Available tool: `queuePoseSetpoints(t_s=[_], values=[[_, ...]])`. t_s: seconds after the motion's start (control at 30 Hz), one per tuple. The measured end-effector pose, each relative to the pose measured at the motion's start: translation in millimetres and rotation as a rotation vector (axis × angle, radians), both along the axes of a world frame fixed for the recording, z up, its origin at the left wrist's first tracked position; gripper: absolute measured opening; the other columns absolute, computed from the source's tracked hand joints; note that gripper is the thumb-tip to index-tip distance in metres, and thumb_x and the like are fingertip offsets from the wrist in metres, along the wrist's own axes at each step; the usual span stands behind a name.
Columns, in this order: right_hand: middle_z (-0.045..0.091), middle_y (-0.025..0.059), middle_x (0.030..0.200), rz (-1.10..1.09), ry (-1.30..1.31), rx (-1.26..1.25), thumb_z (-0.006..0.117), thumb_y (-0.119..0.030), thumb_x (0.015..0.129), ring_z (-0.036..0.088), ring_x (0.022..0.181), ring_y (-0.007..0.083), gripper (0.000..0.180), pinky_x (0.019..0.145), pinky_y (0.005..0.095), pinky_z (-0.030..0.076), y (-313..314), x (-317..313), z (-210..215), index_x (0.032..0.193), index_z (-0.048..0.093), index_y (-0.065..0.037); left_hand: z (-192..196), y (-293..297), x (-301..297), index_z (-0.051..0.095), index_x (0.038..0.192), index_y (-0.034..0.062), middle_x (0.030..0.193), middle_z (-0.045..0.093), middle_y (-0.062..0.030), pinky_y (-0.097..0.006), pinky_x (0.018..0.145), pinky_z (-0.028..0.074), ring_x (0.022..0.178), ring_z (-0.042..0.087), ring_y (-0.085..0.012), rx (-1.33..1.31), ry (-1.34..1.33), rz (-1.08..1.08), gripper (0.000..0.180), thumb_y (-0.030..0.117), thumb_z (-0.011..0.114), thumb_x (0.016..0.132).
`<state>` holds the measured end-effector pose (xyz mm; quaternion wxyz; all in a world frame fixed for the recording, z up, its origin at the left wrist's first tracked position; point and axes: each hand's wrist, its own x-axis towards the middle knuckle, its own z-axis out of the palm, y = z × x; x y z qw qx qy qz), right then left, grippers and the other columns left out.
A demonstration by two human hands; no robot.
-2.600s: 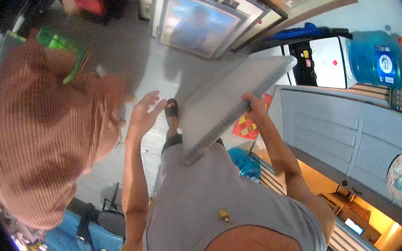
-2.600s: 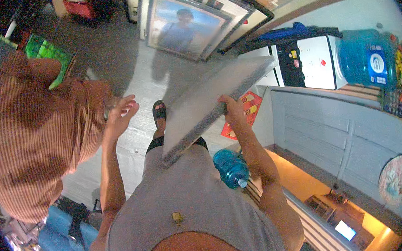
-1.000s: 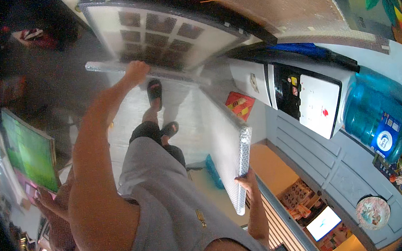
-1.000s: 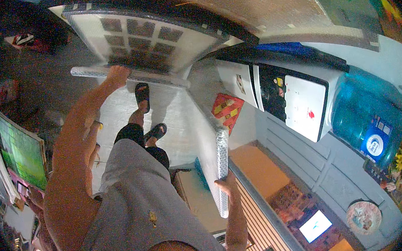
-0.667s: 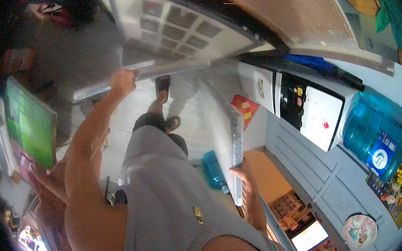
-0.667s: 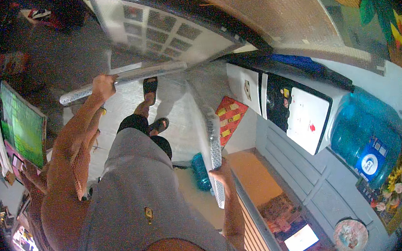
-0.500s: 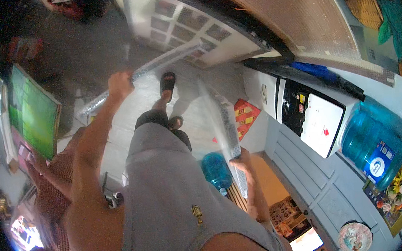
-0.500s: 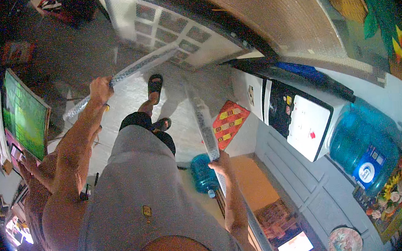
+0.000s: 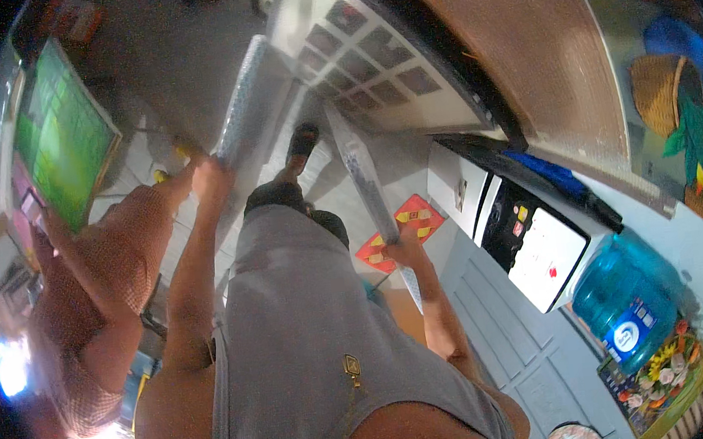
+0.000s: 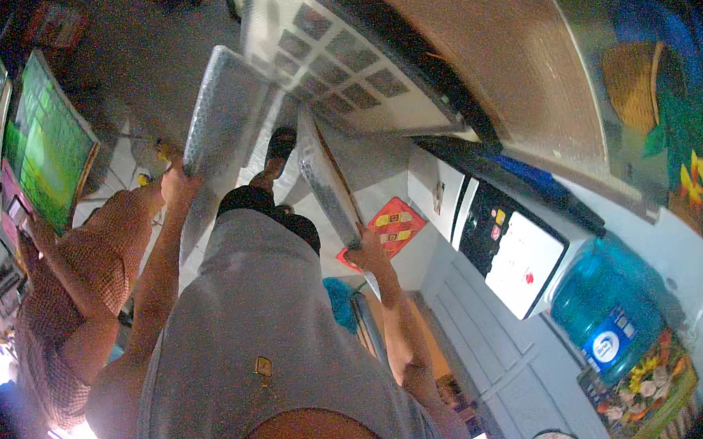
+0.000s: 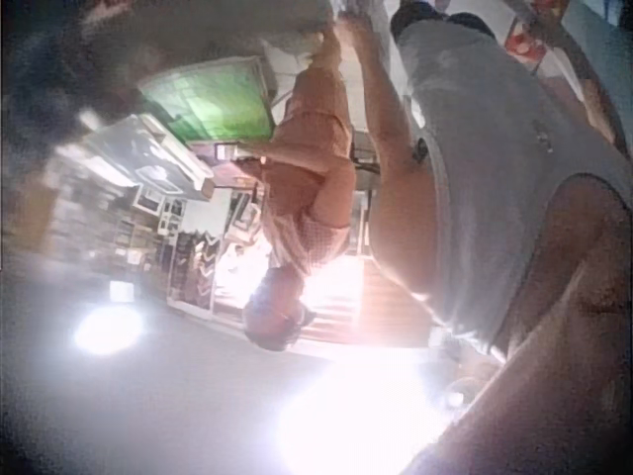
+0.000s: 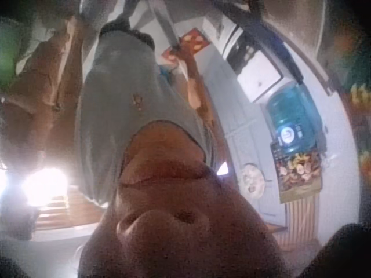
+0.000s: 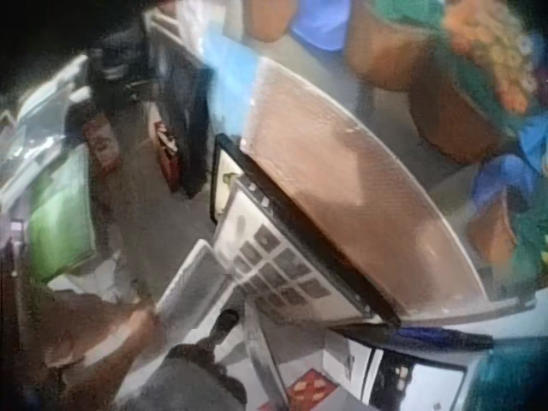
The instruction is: The person wraps a framed artwork with bubble wrap and tape. They cut the bubble wrap, fold it over the frame, and secure it with tape. The wrapped item is then carried into a room and placed on a table.
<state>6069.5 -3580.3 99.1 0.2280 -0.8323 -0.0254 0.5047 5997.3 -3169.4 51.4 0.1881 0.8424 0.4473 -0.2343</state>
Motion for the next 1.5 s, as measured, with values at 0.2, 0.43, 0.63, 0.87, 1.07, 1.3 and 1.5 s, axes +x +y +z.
queuePoseSetpoints(t_s=[0.2,0.43,0.63,0.87,1.07,1.3,1.5], values=[[0.061,0.0144,0.075,0.075,0.083,0.038,0.065,-0.010,0.052,0.060,0.073,0.0215,0.044,0.067,0.0340,0.047,73,55,0,0.091,0.056,0.006,-17,-8,-79,0.061,0.090,0.0048,0.080,0.062,-0.0211,-0.045,0.071,0.047,0.078,0.059,-0.0387,0.030,-0.114,0.251,0.027,0.016,0.053,0.066],[0.063,0.0149,0.073,0.271,0.079,0.109,0.065,-0.012,0.049,0.062,0.068,0.0219,0.044,0.065,0.0333,0.048,140,103,-31,0.088,0.060,0.006,-6,-27,-120,0.061,0.084,0.0038,0.077,0.061,-0.0214,-0.046,0.068,0.047,0.075,0.059,-0.0392,0.043,-0.092,0.452,0.024,0.018,0.057,0.066],[0.058,0.0091,0.064,0.317,0.082,0.159,0.066,-0.008,0.045,0.057,0.059,0.0204,0.032,0.057,0.0321,0.046,205,140,-30,0.074,0.059,0.003,-5,-34,-149,0.061,0.082,0.0032,0.076,0.061,-0.0208,-0.045,0.069,0.047,0.075,0.059,-0.0390,0.042,-0.085,0.600,0.024,0.021,0.060,0.065],[0.054,0.0133,0.080,0.195,0.121,0.049,0.066,-0.002,0.044,0.055,0.068,0.0238,0.057,0.052,0.0333,0.044,228,191,-73,0.097,0.046,0.009,-10,-44,-179,0.062,0.084,0.0049,0.076,0.062,-0.0203,-0.046,0.071,0.047,0.075,0.060,-0.0385,0.005,-0.019,0.679,0.026,0.018,0.058,0.061],[0.052,0.0153,0.087,0.242,0.123,-0.055,0.065,0.001,0.047,0.054,0.073,0.0253,0.064,0.054,0.0358,0.046,246,258,-81,0.106,0.039,0.009,-9,-51,-182,0.061,0.082,0.0045,0.073,0.061,-0.0216,-0.046,0.068,0.047,0.073,0.059,-0.0401,0.040,-0.085,0.706,0.025,0.016,0.055,0.061],[0.051,0.0137,0.094,0.328,0.027,-0.086,0.065,-0.006,0.049,0.052,0.084,0.0236,0.061,0.066,0.0327,0.045,237,292,-57,0.105,0.044,0.004,-6,-53,-186,0.061,0.081,0.0029,0.071,0.060,-0.0227,-0.046,0.067,0.047,0.071,0.059,-0.0406,0.002,-0.094,0.642,0.025,0.011,0.052,0.059],[0.055,0.0160,0.100,0.299,-0.201,-0.023,0.066,-0.010,0.053,0.053,0.091,0.0260,0.064,0.074,0.0331,0.045,232,300,-56,0.112,0.048,0.003,-20,-48,-180,0.060,0.081,0.0030,0.069,0.060,-0.0221,-0.046,0.066,0.047,0.070,0.059,-0.0407,0.012,-0.152,0.537,0.025,0.011,0.053,0.058]])
